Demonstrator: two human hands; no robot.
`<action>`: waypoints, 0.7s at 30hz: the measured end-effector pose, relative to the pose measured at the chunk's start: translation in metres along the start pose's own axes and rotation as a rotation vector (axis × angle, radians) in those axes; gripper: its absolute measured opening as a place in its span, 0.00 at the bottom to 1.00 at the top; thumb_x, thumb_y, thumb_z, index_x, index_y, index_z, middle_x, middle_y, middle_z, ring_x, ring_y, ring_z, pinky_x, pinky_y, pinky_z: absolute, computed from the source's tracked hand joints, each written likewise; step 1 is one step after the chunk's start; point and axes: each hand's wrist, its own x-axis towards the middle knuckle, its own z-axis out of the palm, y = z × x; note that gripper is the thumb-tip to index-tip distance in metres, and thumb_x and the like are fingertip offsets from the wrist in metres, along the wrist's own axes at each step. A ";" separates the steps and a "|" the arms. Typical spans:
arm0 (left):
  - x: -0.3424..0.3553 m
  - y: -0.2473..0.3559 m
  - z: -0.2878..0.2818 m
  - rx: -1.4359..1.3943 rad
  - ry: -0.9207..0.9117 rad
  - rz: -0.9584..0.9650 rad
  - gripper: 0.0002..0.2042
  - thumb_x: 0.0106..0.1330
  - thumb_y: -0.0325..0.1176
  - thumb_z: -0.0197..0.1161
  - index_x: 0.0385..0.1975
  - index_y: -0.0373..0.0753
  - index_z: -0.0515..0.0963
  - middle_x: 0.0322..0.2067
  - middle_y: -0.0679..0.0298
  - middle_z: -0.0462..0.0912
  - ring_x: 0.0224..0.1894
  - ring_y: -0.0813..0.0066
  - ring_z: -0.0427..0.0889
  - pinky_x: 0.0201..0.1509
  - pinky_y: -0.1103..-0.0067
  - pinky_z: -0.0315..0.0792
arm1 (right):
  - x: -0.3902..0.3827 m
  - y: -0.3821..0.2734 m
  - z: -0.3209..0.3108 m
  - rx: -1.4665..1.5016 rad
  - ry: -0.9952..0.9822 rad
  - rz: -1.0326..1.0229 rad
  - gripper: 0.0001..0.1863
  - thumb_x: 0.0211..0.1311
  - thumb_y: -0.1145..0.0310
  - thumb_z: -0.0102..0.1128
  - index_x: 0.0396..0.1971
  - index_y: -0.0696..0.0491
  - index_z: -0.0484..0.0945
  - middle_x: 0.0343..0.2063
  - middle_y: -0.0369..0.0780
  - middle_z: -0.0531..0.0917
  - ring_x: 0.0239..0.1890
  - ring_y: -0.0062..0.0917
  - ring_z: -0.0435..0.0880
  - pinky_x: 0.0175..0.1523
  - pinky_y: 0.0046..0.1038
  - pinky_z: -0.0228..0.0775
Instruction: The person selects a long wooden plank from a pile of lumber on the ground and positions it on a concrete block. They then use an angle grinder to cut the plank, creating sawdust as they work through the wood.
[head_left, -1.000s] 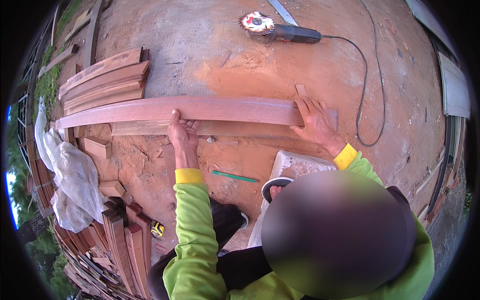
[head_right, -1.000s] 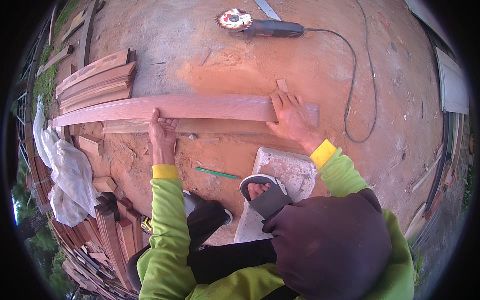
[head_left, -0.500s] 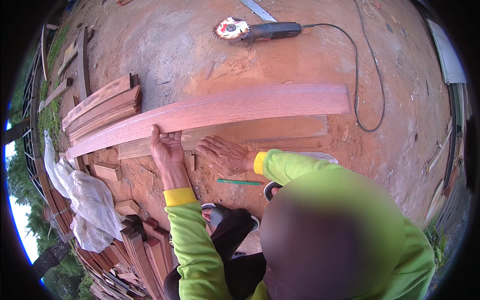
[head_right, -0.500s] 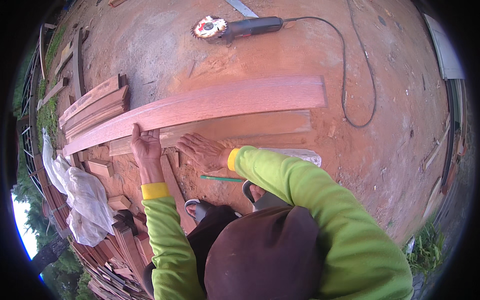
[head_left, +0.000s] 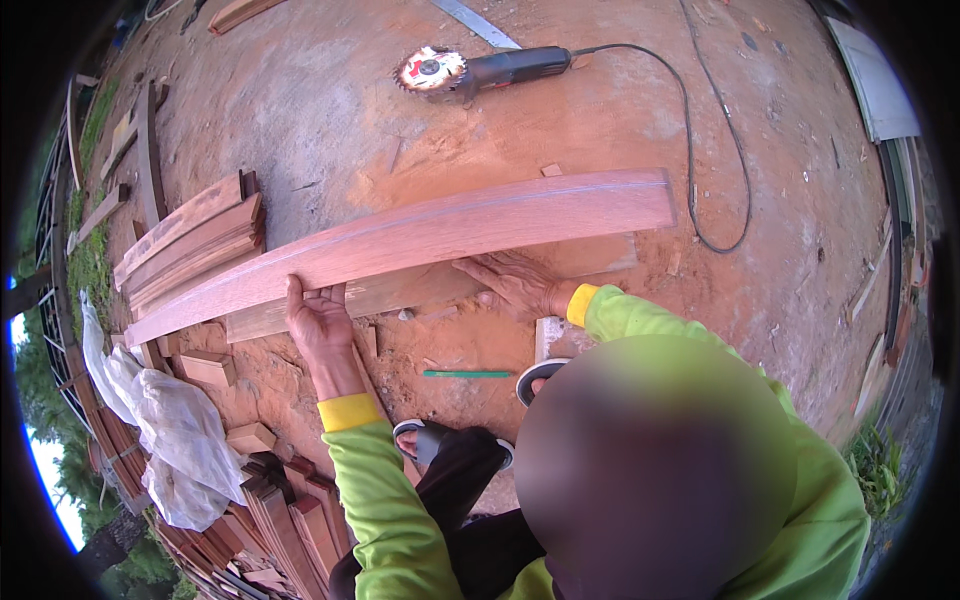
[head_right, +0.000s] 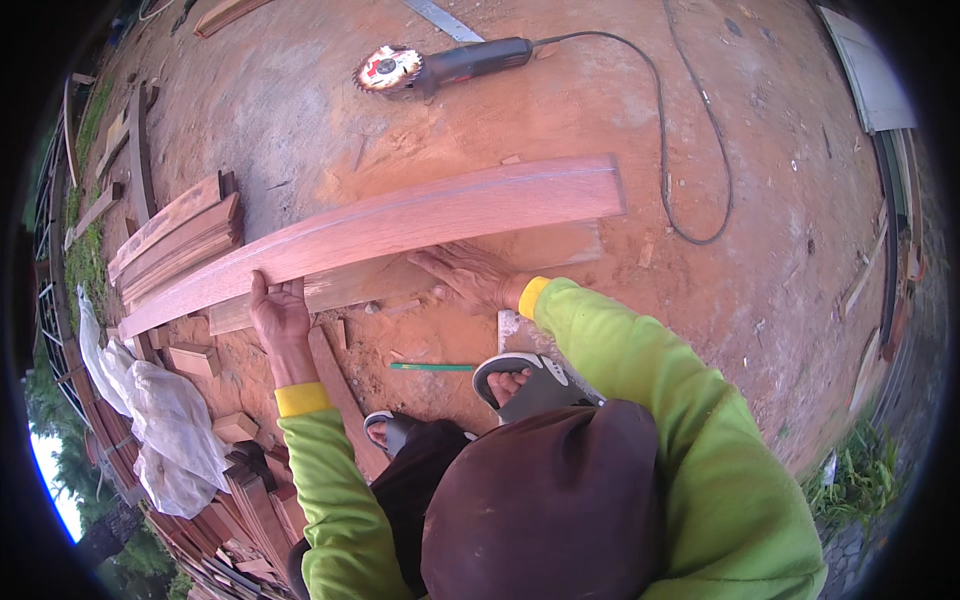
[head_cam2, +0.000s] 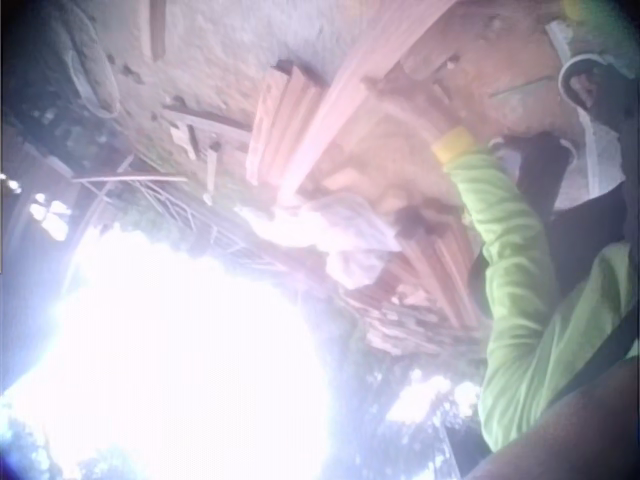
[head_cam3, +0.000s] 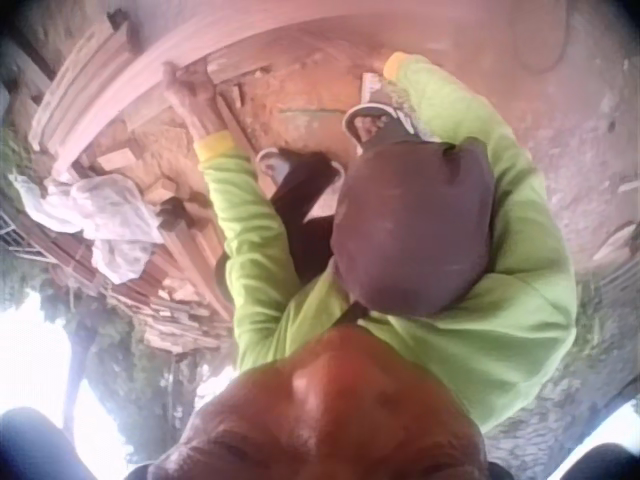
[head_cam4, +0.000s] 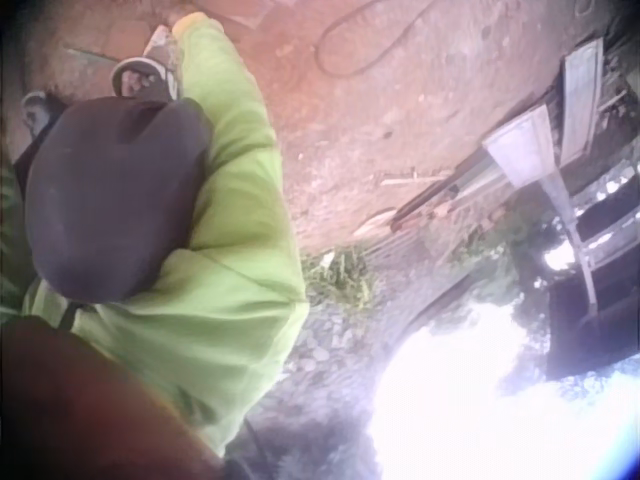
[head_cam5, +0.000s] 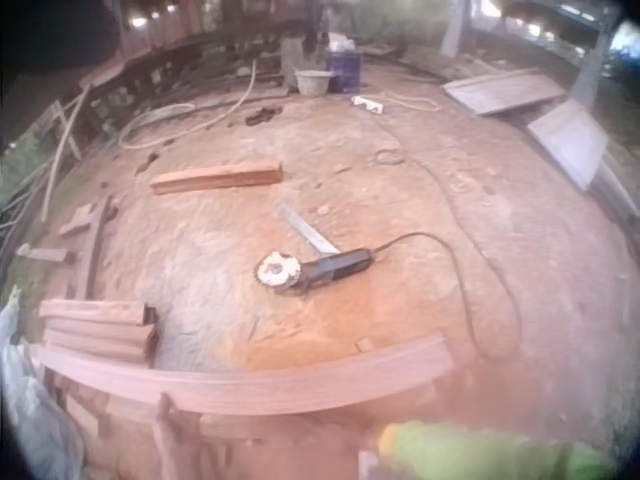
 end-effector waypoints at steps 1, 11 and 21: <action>0.001 0.001 0.000 0.001 0.002 -0.005 0.14 0.70 0.37 0.52 0.48 0.33 0.70 0.49 0.46 0.76 0.54 0.55 0.76 0.59 0.56 0.71 | -0.008 0.005 -0.004 -0.012 0.004 0.024 0.37 0.63 0.61 0.49 0.68 0.55 0.47 0.68 0.51 0.50 0.71 0.43 0.47 0.73 0.40 0.37; 0.005 0.001 -0.006 -0.017 -0.070 -0.004 0.15 0.71 0.38 0.51 0.48 0.33 0.70 0.49 0.47 0.77 0.55 0.54 0.75 0.58 0.55 0.72 | -0.173 0.119 -0.065 -0.290 0.391 0.854 0.28 0.66 0.59 0.42 0.61 0.61 0.60 0.56 0.59 0.67 0.58 0.53 0.65 0.63 0.43 0.57; 0.006 -0.035 -0.068 0.147 0.133 -0.065 0.18 0.70 0.43 0.53 0.51 0.35 0.69 0.49 0.51 0.77 0.53 0.55 0.76 0.56 0.58 0.73 | -0.141 0.083 -0.088 0.415 0.788 0.699 0.27 0.69 0.51 0.46 0.56 0.58 0.71 0.41 0.42 0.81 0.41 0.25 0.81 0.47 0.28 0.72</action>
